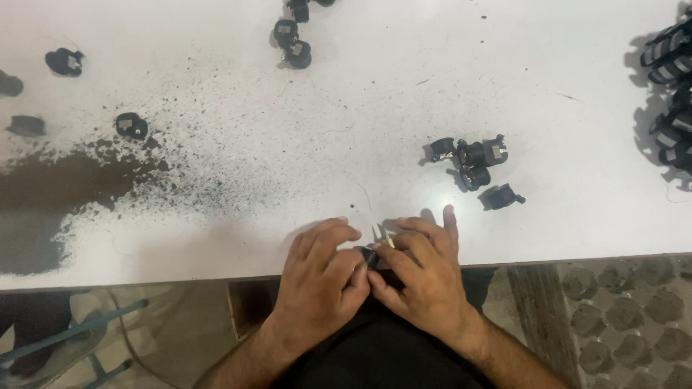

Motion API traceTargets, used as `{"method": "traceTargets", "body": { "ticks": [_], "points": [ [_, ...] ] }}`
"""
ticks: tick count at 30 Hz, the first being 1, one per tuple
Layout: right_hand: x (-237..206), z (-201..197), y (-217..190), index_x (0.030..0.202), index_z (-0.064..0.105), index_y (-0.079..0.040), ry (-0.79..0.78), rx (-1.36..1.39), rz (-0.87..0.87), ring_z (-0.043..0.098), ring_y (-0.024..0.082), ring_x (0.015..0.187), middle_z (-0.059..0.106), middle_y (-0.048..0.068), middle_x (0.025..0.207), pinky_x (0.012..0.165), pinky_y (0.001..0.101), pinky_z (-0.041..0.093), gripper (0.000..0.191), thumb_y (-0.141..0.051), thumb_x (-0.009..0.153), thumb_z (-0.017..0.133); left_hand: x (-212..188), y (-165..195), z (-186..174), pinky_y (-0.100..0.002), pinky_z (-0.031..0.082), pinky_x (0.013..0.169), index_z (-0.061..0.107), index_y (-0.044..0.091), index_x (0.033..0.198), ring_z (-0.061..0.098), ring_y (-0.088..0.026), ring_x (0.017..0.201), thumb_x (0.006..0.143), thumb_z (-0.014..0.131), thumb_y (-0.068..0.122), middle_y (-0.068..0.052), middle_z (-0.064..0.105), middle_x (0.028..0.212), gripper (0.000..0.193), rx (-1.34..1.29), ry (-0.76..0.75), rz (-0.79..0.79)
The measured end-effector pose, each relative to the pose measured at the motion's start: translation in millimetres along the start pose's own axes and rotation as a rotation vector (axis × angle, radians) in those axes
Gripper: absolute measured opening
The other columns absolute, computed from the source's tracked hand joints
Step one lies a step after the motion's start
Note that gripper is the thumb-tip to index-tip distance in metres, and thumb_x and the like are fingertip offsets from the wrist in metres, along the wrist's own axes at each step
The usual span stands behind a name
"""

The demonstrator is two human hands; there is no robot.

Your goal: The person sits at a white workbench fitting small black plastic housings together, using a small stick-like tool to press or seat parts inside each housing. Finished assemblies are set aside on the table, and the person repeatedly picks up the next unassembled housing and continues the same fitting process.

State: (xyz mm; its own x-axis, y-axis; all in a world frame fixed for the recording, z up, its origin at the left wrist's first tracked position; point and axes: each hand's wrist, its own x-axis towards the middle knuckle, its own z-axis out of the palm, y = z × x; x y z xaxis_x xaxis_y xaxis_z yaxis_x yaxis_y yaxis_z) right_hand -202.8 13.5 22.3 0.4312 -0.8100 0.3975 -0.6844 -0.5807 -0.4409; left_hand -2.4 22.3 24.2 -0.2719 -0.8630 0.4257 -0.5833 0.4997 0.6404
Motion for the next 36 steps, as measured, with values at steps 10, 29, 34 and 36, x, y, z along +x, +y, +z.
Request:
{"method": "traceTargets", "body": {
  "ticks": [10, 29, 34, 36],
  "points": [
    [0.5, -1.9, -0.8, 0.108, 0.073, -0.008, 0.022, 0.01, 0.057, 0.053, 0.031, 0.123, 0.063, 0.008, 0.105, 0.122, 0.0658, 0.014, 0.041, -0.025, 0.072, 0.087, 4.7, 0.4, -10.8, -0.038, 0.051, 0.057, 0.063, 0.007, 0.087, 0.063, -0.023, 0.064, 0.081, 0.074, 0.005, -0.006, 0.064, 0.074, 0.013, -0.134, -0.128, -0.358],
    [-33.0, 19.5, -4.2, 0.102, 0.063, -0.007, 0.118, 0.242, -0.075, 0.069, 0.027, 0.108, 0.067, 0.006, 0.094, 0.121, 0.0591, 0.036, 0.03, 0.0, 0.078, 0.079, -6.6, 0.2, 8.0, -0.039, 0.05, 0.062, 0.055, 0.006, 0.08, 0.06, -0.024, 0.066, 0.077, 0.071, 0.004, -0.007, 0.059, 0.072, 0.017, -0.255, -0.019, -0.264],
    [-36.6, 12.8, 11.0, 0.107, 0.062, -0.007, 0.178, 0.127, -0.064, 0.069, 0.026, 0.109, 0.068, 0.008, 0.098, 0.122, 0.06, 0.035, 0.029, -0.001, 0.082, 0.076, 4.6, 8.0, 2.2, -0.036, 0.055, 0.074, 0.058, 0.006, 0.087, 0.069, -0.024, 0.083, 0.08, 0.073, 0.005, -0.008, 0.069, 0.092, 0.017, -0.383, -0.04, -0.187],
    [-39.0, -0.7, 31.2, 0.117, 0.056, -0.005, 0.383, 0.09, -0.035, 0.07, 0.025, 0.113, 0.067, 0.009, 0.104, 0.125, 0.0604, 0.037, 0.03, -0.005, 0.091, 0.072, 15.0, 17.0, -1.5, -0.04, 0.054, 0.088, 0.062, 0.005, 0.103, 0.065, -0.03, 0.107, 0.081, 0.076, 0.014, -0.014, 0.066, 0.116, 0.028, -0.281, -0.035, -0.148]
  ]
}}
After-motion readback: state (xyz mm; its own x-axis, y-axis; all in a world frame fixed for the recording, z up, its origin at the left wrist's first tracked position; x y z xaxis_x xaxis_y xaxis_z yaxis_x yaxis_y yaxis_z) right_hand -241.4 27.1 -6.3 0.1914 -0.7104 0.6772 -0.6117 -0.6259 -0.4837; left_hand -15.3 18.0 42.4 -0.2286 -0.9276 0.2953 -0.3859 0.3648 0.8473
